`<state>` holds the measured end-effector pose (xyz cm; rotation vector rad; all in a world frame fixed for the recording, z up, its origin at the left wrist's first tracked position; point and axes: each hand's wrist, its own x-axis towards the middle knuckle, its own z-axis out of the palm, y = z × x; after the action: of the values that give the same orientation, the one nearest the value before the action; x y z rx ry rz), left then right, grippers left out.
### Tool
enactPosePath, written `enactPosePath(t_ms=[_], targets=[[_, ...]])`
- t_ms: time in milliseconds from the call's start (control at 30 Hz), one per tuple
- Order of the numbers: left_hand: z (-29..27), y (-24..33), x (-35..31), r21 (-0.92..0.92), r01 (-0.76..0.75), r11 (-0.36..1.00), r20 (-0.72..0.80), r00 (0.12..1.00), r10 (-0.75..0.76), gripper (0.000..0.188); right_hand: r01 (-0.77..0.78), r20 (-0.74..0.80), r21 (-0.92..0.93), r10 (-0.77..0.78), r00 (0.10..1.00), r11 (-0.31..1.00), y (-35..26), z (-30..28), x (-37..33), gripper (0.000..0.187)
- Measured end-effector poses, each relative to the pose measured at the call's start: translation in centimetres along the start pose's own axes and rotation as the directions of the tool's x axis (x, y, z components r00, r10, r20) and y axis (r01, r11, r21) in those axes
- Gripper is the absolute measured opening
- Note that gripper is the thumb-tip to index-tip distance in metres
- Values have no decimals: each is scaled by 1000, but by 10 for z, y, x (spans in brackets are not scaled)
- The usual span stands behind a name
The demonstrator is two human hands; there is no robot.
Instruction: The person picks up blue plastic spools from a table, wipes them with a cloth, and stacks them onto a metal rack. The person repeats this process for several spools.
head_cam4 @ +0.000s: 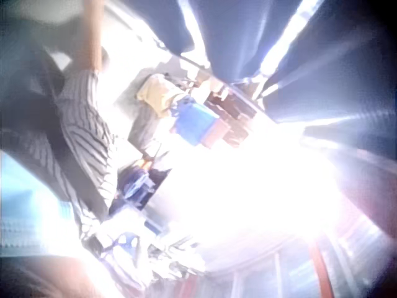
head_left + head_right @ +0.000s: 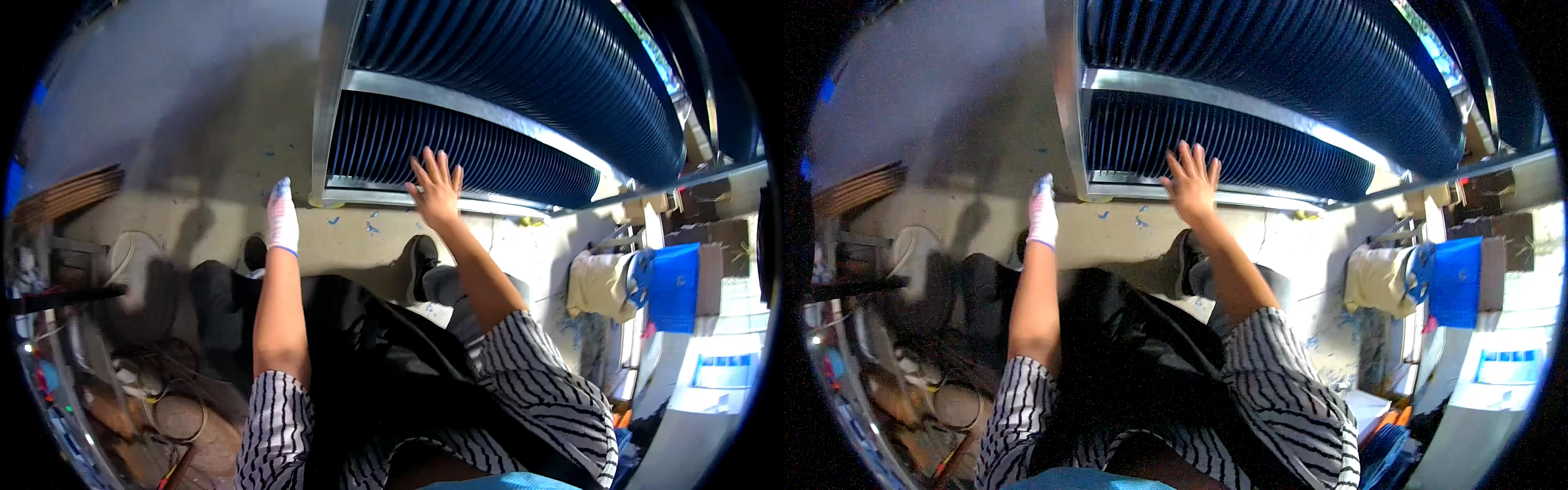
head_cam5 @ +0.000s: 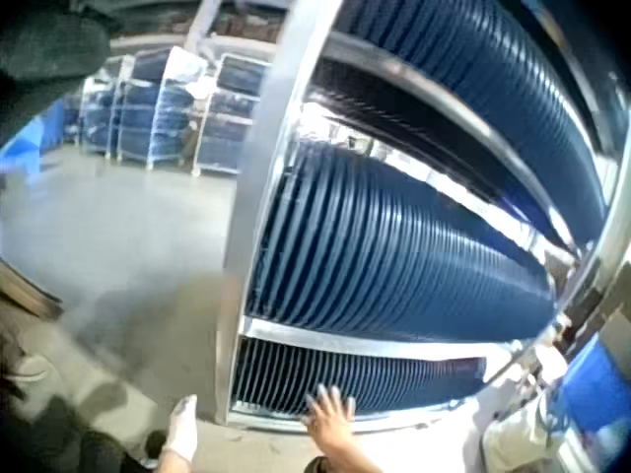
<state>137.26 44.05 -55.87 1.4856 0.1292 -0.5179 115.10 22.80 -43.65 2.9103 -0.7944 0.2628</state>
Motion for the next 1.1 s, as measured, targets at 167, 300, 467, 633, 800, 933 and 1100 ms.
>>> enactPosePath(t_ms=[167,300,467,633,800,933,1100], targets=[[-35,-37,-74,96,83,992,128,987,-95,54,-507,500,-97,483,719,856,135,7,-131,59],[7,-41,-163,145,-132,981,406,912,63,38,-517,318,308,426,847,799,186,-25,-203,48],[69,-3,-229,354,-1,935,604,764,-228,51,-544,192,335,510,839,769,178,-32,-222,38],[131,38,-269,411,-230,882,728,666,-166,44,-536,112,681,653,749,498,191,-19,-215,36],[201,18,-291,453,-331,828,831,494,-257,68,-607,252,628,610,751,487,206,-22,-233,37],[259,-25,-282,119,-902,416,973,23,-228,62,-625,396,594,492,775,506,243,0,-253,41],[368,-62,-337,-111,-921,372,872,-270,-407,54,-679,148,681,857,493,273,361,47,-249,44]])
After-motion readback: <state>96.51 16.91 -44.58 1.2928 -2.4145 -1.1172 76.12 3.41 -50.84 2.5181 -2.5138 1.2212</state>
